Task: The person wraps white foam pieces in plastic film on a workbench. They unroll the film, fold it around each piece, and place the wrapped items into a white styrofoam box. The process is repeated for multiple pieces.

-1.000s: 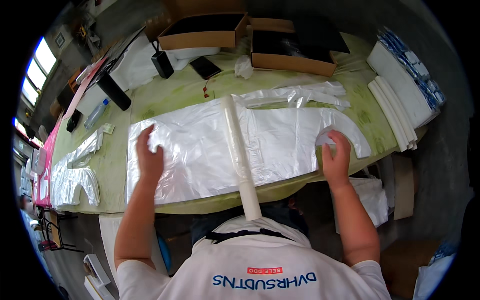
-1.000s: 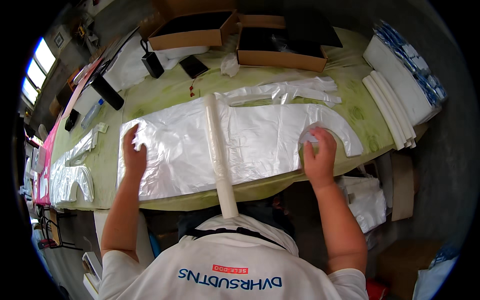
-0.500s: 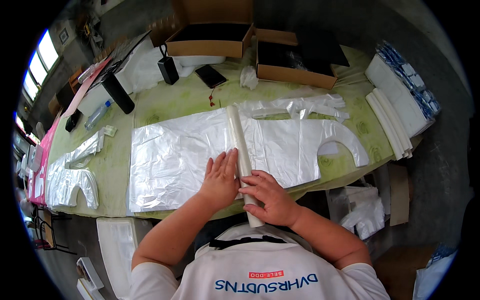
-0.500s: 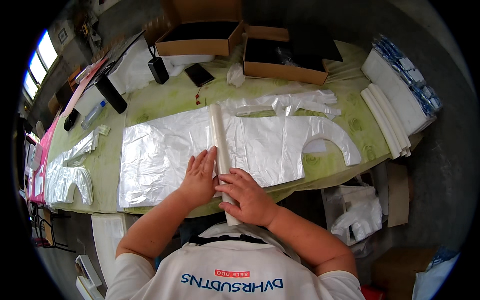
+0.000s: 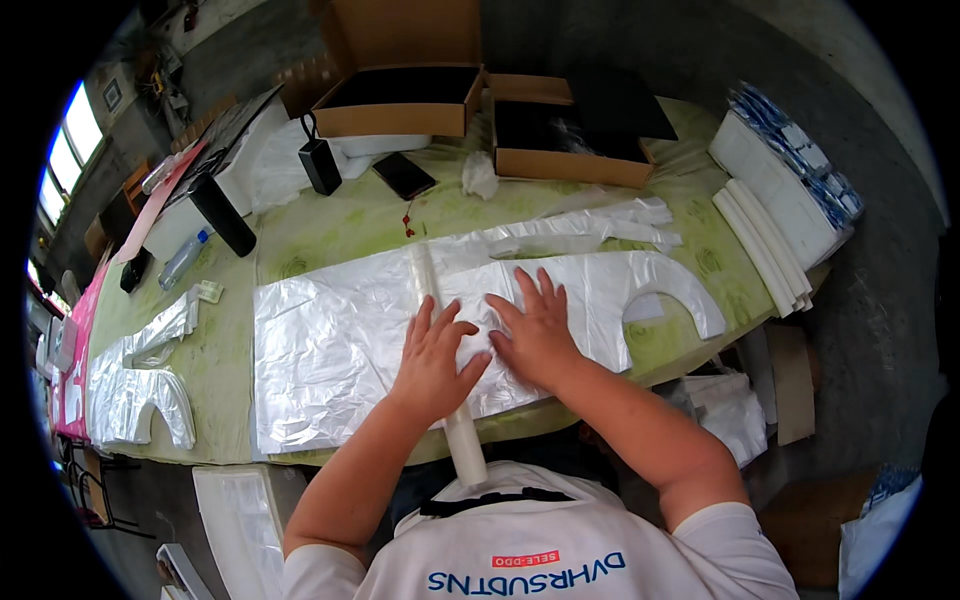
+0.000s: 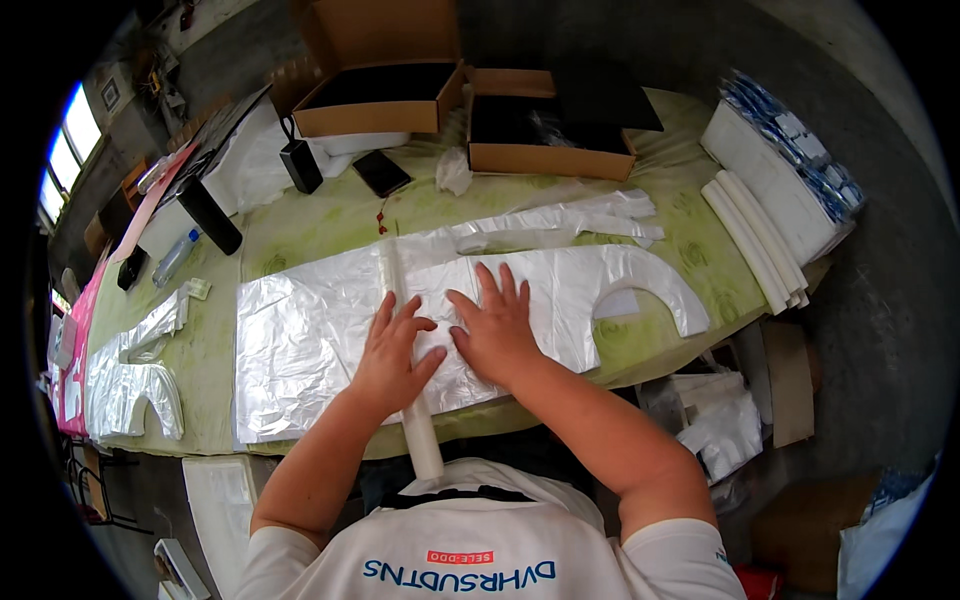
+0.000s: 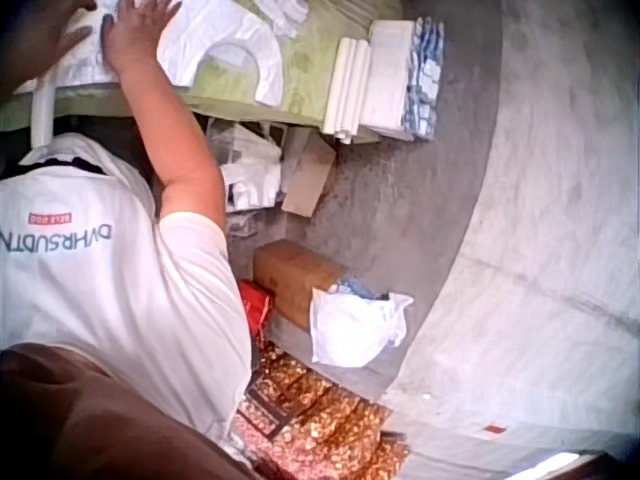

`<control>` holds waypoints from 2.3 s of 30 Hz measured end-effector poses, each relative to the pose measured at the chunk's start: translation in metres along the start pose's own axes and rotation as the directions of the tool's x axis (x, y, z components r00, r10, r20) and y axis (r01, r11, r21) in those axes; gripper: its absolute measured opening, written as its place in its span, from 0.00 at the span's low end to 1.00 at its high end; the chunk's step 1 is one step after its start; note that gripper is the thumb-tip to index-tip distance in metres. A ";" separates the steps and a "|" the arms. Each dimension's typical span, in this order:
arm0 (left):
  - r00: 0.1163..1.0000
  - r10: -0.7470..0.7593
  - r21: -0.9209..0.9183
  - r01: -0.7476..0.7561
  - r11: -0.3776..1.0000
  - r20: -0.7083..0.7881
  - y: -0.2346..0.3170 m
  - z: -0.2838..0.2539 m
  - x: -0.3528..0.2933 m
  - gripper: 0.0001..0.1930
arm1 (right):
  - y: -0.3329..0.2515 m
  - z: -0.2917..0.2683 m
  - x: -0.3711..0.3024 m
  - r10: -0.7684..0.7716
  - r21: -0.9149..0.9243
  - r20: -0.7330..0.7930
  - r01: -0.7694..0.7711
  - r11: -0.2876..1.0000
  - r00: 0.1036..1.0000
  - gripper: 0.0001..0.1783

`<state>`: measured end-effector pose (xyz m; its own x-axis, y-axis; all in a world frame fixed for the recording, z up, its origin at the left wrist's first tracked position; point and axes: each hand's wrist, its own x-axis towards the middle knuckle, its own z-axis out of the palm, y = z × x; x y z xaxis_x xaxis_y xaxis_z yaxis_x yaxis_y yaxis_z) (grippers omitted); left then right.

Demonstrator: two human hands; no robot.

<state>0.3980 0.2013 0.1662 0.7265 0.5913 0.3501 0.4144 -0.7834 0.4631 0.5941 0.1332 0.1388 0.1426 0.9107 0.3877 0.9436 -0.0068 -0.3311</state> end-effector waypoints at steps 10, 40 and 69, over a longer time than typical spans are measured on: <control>0.979 -0.132 -0.031 0.139 0.990 0.152 -0.020 -0.013 -0.028 0.33 | 0.048 0.017 0.127 0.421 -0.304 0.247 -0.342 0.889 0.873 0.32; 0.985 -0.156 0.123 0.146 0.982 0.075 -0.027 -0.004 -0.043 0.30 | -0.072 0.022 0.056 -0.418 0.224 -0.048 0.418 0.880 0.907 0.37; 0.990 -0.112 0.089 0.120 0.989 -0.083 -0.016 -0.096 -0.078 0.25 | -0.072 -0.045 -0.102 -0.364 0.612 -0.103 0.348 0.710 0.926 0.13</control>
<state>0.2821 0.1863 0.2100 0.6272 0.6893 0.3625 0.5456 -0.7210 0.4272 0.5252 0.0220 0.1617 -0.1807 0.8028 0.5682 0.5370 0.5645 -0.6268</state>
